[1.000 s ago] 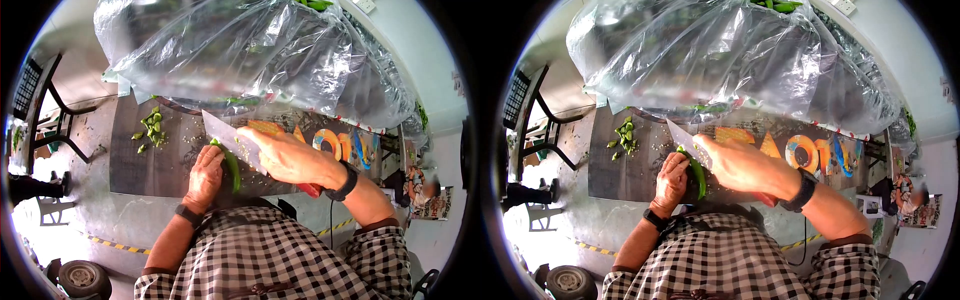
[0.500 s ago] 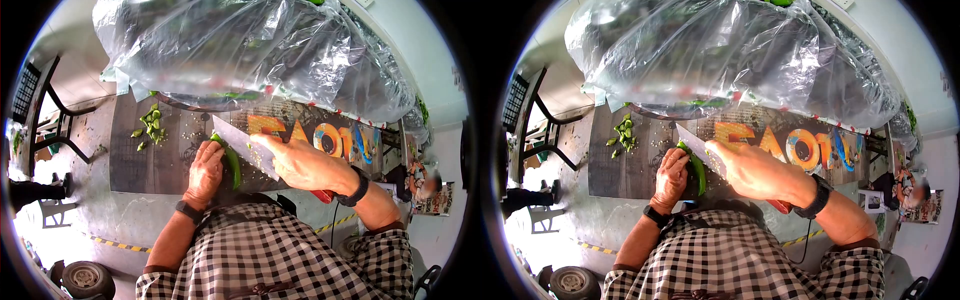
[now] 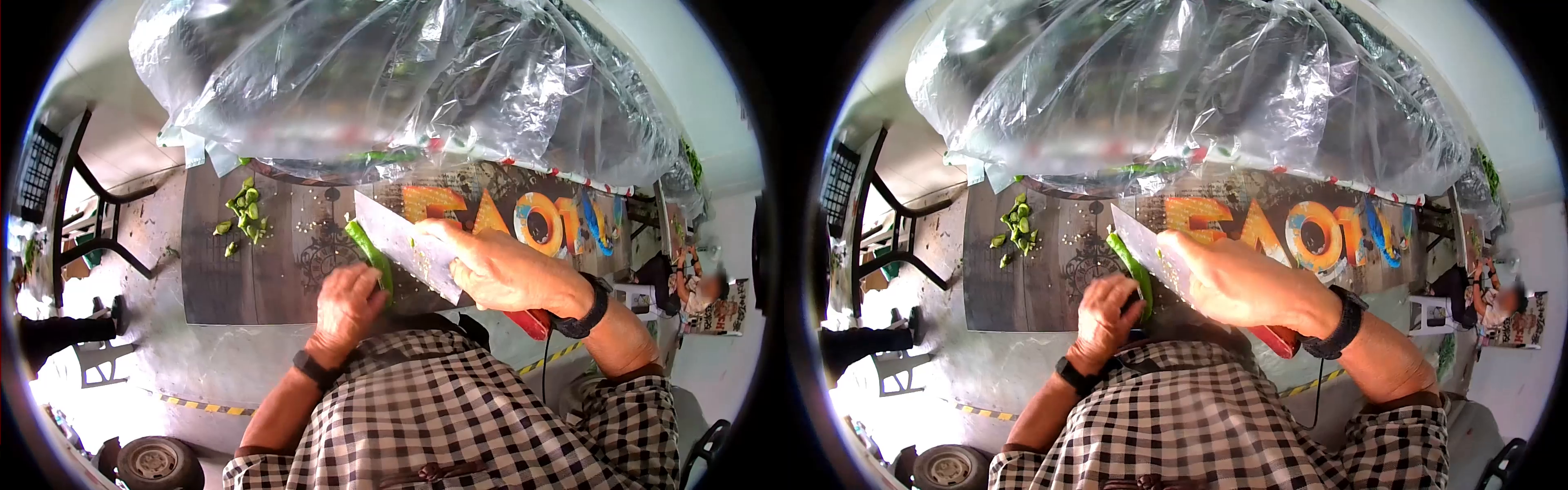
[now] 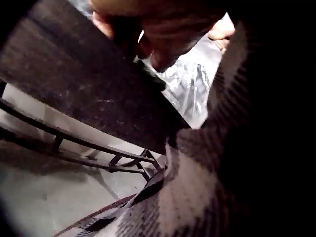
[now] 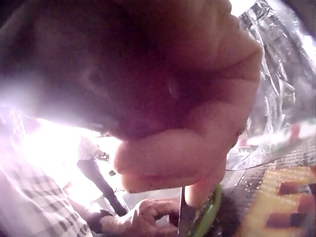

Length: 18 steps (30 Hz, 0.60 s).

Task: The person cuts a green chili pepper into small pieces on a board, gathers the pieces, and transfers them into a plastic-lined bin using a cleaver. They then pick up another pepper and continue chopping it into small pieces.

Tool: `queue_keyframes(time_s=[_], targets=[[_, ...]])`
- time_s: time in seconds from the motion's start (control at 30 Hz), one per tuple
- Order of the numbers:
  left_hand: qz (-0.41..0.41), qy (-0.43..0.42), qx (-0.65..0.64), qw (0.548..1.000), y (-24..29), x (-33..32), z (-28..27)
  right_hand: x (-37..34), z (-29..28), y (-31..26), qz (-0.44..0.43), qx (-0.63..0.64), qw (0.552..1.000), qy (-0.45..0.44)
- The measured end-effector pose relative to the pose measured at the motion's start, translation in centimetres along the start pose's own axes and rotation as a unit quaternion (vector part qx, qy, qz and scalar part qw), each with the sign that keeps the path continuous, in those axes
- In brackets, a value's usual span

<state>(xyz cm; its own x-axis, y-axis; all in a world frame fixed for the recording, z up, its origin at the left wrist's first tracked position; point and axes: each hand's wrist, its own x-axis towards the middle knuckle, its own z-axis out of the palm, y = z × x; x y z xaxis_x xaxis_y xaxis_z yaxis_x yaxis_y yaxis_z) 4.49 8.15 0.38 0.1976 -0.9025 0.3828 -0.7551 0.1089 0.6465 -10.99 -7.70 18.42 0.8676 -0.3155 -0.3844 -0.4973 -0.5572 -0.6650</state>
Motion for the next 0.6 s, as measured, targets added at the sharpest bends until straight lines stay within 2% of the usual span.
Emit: queue_keyframes(time_s=[0.07, 0.17, 0.37, 0.5, 0.6], targets=[[-0.046, -0.09, -0.01, 0.995, 1.1, -0.3, -0.2, 0.0, -0.2, -0.1, 0.016, 0.035, 0.999, -0.003], [-0.057, -0.103, -0.016, 0.993, 1.8, 0.0, 0.8, 0.3, -0.3, 0.3, -0.006, 0.038, 0.999, 0.009], [-0.15, -0.057, -0.057, 0.985, 2.4, 1.3, 2.1, 0.8, -1.0, 0.4, -0.039, -0.017, 0.999, -0.01], [-0.158, 0.007, -0.052, 0.986, 2.8, 1.5, 2.7, 0.7, -0.6, 0.9, -0.042, -0.036, 0.998, -0.034], [-0.175, 0.013, -0.055, 0.983, 3.0, 1.5, 2.8, -0.1, 0.1, 1.5, -0.086, -0.038, 0.996, 0.001]])
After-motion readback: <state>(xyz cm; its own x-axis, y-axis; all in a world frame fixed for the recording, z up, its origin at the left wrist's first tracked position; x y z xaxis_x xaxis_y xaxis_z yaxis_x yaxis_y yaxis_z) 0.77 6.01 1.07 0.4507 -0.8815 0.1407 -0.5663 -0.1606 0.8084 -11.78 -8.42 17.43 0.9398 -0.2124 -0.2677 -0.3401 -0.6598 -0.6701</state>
